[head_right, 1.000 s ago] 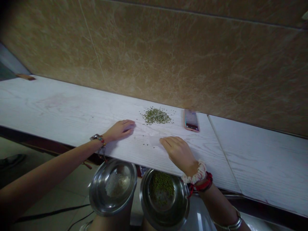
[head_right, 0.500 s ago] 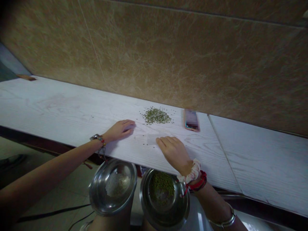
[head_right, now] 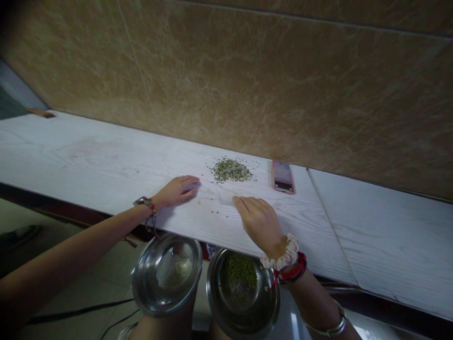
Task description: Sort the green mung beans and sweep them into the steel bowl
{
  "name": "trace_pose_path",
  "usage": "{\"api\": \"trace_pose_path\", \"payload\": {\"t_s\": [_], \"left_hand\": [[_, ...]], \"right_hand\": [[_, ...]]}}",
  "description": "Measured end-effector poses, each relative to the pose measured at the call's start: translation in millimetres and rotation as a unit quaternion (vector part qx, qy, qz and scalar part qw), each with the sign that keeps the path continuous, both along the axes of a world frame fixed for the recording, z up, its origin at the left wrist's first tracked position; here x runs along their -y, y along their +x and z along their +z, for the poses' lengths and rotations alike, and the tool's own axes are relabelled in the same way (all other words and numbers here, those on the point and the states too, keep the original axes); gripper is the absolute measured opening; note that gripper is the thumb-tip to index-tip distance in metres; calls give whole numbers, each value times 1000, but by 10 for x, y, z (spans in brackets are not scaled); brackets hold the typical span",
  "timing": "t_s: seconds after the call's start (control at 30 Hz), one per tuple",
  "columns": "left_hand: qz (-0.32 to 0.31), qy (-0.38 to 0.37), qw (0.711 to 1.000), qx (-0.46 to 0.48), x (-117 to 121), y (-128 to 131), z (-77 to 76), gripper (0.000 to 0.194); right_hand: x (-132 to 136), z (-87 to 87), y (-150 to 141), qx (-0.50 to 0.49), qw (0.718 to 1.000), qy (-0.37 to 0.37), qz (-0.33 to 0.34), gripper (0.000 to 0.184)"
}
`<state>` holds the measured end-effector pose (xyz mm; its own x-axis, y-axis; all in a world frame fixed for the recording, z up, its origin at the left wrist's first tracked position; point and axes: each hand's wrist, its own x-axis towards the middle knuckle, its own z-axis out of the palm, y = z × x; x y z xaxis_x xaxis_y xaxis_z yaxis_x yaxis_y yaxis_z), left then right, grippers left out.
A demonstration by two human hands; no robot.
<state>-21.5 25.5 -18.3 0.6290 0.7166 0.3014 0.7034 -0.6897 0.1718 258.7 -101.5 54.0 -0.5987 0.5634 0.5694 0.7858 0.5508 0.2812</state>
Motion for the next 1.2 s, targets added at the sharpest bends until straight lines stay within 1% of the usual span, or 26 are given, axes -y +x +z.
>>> {"api": "trace_pose_path", "payload": {"t_s": [0.13, 0.3, 0.43, 0.57, 0.73, 0.87, 1.03, 1.2], "left_hand": [[3, -8, 1000, 0, 4, 9, 7, 32], [1, -8, 1000, 7, 10, 21, 15, 31], [4, -12, 1000, 2, 27, 34, 32, 32], [5, -15, 1000, 0, 39, 52, 41, 33], [11, -13, 1000, -2, 40, 73, 32, 33], [11, -16, 1000, -4, 37, 74, 31, 33], [10, -18, 1000, 0, 39, 68, 38, 33], [12, -18, 1000, 1, 53, 79, 55, 33]], "right_hand": [[-21, -10, -42, -2, 1000, -17, 9, 27], [-34, -18, -92, 12, 999, -46, -2, 28], [-76, 3, -180, 22, 998, -56, 2, 26], [-101, 21, -247, 39, 997, -69, 17, 26], [-80, 10, -197, 45, 994, -84, 45, 26], [-48, 12, -129, 26, 994, -88, 59, 30], [-50, 24, -138, -31, 993, -67, 94, 29], [-79, 7, -194, -38, 988, -99, 116, 27]]}}
